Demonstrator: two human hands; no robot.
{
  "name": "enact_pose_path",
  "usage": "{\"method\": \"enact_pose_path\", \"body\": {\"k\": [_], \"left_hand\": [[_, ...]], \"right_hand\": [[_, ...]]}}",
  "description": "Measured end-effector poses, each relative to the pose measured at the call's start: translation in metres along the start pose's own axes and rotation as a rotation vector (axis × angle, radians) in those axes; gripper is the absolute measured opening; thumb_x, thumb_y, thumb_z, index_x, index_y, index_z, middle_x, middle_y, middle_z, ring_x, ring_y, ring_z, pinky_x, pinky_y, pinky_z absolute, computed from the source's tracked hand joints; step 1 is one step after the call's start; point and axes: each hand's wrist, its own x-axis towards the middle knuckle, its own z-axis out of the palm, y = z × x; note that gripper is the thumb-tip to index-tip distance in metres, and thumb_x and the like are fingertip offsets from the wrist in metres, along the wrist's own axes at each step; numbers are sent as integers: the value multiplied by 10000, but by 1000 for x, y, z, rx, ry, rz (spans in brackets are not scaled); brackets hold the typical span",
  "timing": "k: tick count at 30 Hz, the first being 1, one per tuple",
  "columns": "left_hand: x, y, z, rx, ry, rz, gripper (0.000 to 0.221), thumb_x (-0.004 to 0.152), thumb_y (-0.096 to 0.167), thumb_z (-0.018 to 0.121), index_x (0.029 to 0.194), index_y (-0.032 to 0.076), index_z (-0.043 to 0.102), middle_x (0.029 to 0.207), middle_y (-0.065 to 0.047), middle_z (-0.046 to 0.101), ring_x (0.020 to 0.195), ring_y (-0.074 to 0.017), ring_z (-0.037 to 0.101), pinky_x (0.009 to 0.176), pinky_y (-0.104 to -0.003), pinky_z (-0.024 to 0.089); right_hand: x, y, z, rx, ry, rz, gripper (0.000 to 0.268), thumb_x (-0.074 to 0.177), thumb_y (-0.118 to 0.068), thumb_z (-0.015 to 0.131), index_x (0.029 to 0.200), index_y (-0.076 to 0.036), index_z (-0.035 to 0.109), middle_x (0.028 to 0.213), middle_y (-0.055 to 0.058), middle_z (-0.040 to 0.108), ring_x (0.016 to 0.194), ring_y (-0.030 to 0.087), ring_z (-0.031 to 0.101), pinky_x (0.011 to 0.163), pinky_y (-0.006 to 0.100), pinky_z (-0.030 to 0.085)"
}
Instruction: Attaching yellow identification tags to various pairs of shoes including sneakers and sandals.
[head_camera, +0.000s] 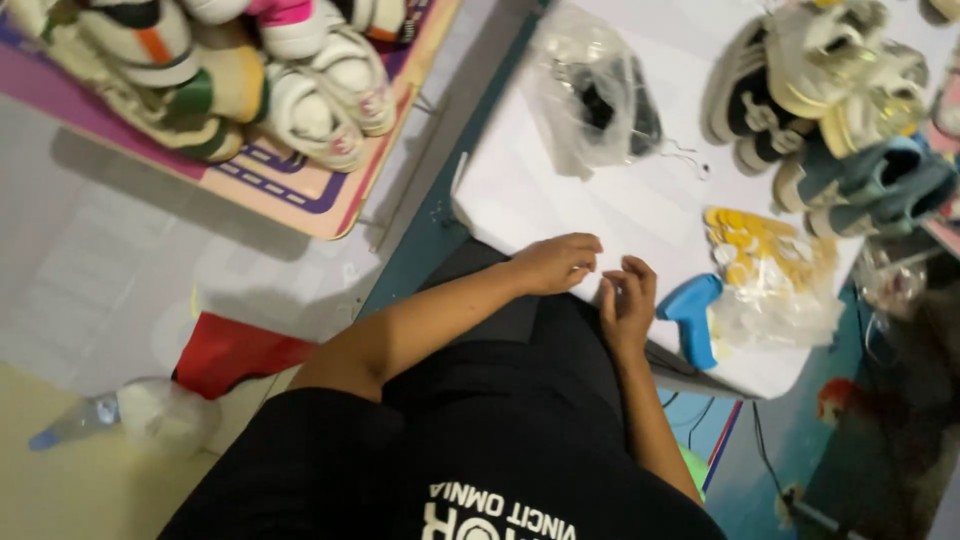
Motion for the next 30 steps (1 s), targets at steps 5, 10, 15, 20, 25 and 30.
{"method": "enact_pose_path", "body": {"k": [5,10,15,20,25,30], "left_hand": [[-10,-2,-12,29,-1,-39,87,955,135,607,978,83,673,1289,-121,636,1315,-303,568,1081,-423,491],[-22,0,-27,49,-11,-68,100,975,129,582,989,82,669,1276,-120,633,1294,-299,575,1047,-421,510],[-20,-4,-31,59,-21,-96,117,986,139,570,993,86,674,1234,-105,651,1247,-283,610,1010,-411,531],[-17,-4,-34,39,43,-58,96,961,115,563,954,103,659,1100,-67,665,1132,-271,646,959,-403,548],[-26,-8,-43,-10,128,-31,102,921,81,582,953,96,677,1044,-79,674,1056,-300,671,935,-422,555],[-50,-7,-97,82,376,-118,122,881,47,630,975,90,694,1111,-122,667,1089,-362,658,922,-468,539]], "right_hand": [[1,-5,3,5,-8,21,41,962,-43,700,997,-62,691,1273,168,555,1151,391,636,890,415,572],[-1,2,3,-29,-5,13,46,955,-40,704,992,-66,691,1272,152,557,1142,381,645,873,406,574],[3,-3,1,-37,-9,4,40,952,-43,701,988,-57,691,1258,173,564,1119,395,653,849,419,583],[1,1,2,-14,-11,13,34,953,-48,704,985,-49,691,1251,174,569,1124,400,651,846,407,578],[-2,15,6,-5,-9,5,27,945,-45,710,970,-49,701,1258,173,573,1121,396,654,830,390,582],[0,9,5,-15,-2,-23,42,942,-24,709,981,-35,700,1268,183,564,1119,401,654,808,391,587]]}}
